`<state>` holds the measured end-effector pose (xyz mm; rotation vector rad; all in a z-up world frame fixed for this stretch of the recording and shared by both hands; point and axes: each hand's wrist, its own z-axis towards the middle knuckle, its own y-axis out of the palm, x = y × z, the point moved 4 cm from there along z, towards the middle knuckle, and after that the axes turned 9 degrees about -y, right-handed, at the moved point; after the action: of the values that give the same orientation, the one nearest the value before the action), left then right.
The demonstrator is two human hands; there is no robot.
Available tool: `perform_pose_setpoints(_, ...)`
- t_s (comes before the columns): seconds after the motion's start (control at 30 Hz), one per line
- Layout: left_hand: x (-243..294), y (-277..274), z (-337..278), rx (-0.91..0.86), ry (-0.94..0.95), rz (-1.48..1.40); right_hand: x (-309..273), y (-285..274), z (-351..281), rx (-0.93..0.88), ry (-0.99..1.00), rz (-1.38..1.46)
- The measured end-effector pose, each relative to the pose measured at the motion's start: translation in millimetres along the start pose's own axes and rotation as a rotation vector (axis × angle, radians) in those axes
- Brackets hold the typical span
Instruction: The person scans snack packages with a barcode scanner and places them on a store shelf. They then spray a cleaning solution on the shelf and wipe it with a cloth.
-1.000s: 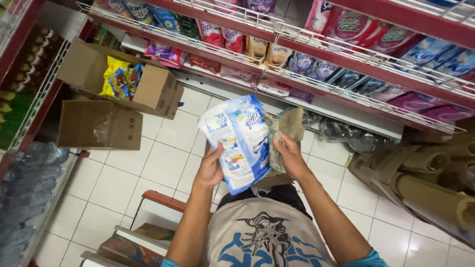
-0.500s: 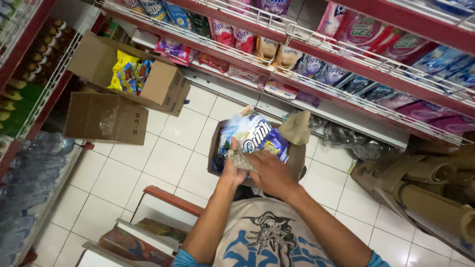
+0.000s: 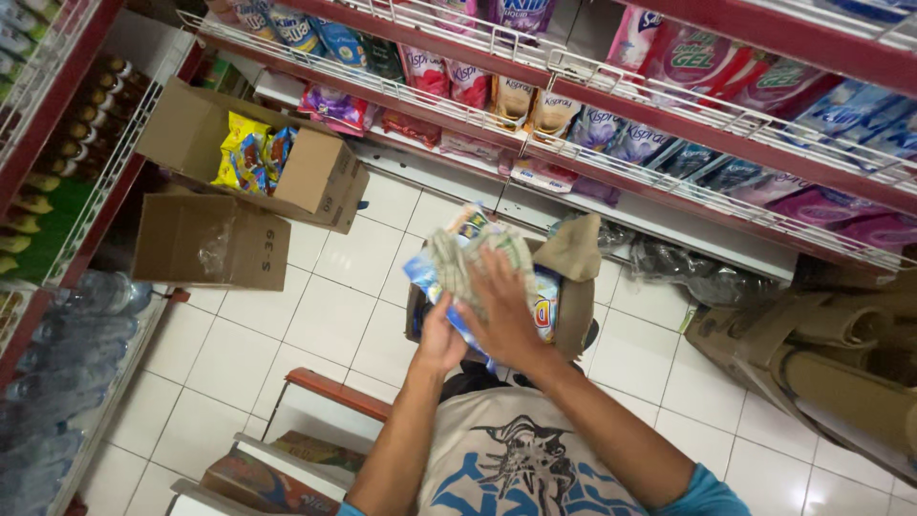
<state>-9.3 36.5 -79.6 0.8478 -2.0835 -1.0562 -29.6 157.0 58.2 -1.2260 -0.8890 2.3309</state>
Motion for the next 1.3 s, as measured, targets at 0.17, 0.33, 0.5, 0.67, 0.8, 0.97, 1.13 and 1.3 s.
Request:
perform_pose_setpoints(0.17, 36, -1, -15, -0.026, 0.154, -0.061, 14, 27, -34, -0.094, -0.017, 0.120)
perform_pose_setpoints(0.33, 52, 12, -37, -0.001, 0.176, -0.030, 90, 30, -59, -0.029, 0.398, 0.137)
perform_pose_setpoints(0.5, 54, 12, -42, 0.041, 0.152, -0.022, 143, 9, -37, 0.122, 0.323, 0.138)
perform_pose_setpoints(0.67, 47, 0, -36, 0.078, 0.132, -0.030, 153, 21, 1, 0.083, 0.236, 0.185)
perform_pose_setpoints(0.8, 45, -11, -37, 0.107, 0.131, -0.013, 139, 20, 7, -0.100, 0.213, 0.032)
perform_pose_setpoints(0.97, 49, -23, -41, 0.121, 0.167, -0.010, 112, -3, 14, -0.233, -0.053, -0.010)
perform_pose_setpoints(1.13, 50, -22, -42, 0.158, 0.145, -0.006, 142, -6, 24, -0.110, 0.067, 0.083)
perform_pose_setpoints(1.3, 50, -10, -32, 0.156, 0.144, 0.028, 231, 31, 14, 0.187, 0.382, 0.133)
